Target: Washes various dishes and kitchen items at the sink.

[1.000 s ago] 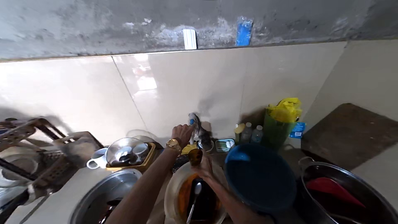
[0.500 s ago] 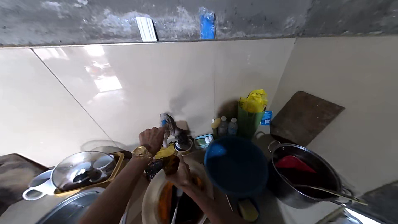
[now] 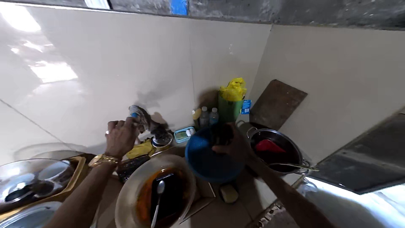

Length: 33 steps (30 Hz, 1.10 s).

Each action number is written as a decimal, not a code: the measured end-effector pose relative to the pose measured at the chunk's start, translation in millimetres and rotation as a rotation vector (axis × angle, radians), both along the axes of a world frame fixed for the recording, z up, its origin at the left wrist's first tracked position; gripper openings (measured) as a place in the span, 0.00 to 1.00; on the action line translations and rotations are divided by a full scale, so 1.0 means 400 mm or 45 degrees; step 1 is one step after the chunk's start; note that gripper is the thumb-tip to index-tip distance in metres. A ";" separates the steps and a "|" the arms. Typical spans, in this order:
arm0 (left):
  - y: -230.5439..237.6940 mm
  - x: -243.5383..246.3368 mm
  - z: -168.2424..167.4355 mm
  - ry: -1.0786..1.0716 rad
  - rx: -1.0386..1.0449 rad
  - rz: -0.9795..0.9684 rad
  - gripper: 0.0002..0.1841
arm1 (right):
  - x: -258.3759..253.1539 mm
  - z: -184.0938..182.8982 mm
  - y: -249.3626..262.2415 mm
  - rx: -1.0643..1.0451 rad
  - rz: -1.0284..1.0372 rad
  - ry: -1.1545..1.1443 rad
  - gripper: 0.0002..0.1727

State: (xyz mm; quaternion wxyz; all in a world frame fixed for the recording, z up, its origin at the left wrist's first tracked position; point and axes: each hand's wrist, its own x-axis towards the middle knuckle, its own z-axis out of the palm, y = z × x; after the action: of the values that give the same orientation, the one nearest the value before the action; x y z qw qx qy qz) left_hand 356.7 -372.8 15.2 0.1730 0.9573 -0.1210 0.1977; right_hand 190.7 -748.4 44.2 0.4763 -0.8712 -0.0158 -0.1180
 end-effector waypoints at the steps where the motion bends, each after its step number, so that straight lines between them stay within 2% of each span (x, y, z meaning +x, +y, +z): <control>1: 0.011 0.008 -0.002 -0.027 -0.005 -0.054 0.14 | -0.005 0.023 -0.044 -0.028 -0.063 -0.062 0.48; 4: 0.019 0.013 0.006 -0.099 -0.029 -0.188 0.12 | -0.016 0.082 -0.179 -0.027 -0.183 -0.247 0.46; 7: 0.023 0.018 0.000 -0.115 -0.023 -0.172 0.11 | -0.069 0.144 -0.285 -0.013 -0.281 -0.380 0.44; 11: 0.047 0.032 -0.019 -0.172 -0.011 -0.235 0.13 | -0.153 0.197 -0.383 0.016 -0.415 -0.518 0.40; 15: 0.009 -0.013 0.021 -0.057 -0.029 -0.210 0.14 | -0.228 0.216 -0.466 0.008 -0.547 -0.644 0.37; 18: -0.024 -0.050 0.062 0.094 -0.020 -0.173 0.16 | -0.276 0.214 -0.522 -0.049 -0.626 -0.593 0.35; 22: -0.030 -0.050 0.067 0.157 0.064 -0.046 0.17 | -0.320 0.186 -0.568 -0.126 -0.682 -0.547 0.36; 27: -0.035 -0.057 0.065 0.209 0.173 0.208 0.19 | -0.337 0.108 -0.563 -0.179 -0.502 -0.359 0.38; 30: -0.041 -0.063 0.052 0.234 0.187 0.314 0.25 | -0.309 0.077 -0.544 -0.133 -0.433 -0.325 0.40; 33: -0.048 -0.083 0.050 0.221 0.163 0.328 0.36 | -0.278 0.065 -0.540 -0.045 -0.306 -0.256 0.37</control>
State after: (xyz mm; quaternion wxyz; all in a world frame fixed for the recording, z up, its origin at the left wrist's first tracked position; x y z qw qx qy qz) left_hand 323.5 -392.2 35.3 0.0949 0.9874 0.0057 0.1266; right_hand 79.5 -964.5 70.3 0.4392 -0.8589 0.0389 -0.2604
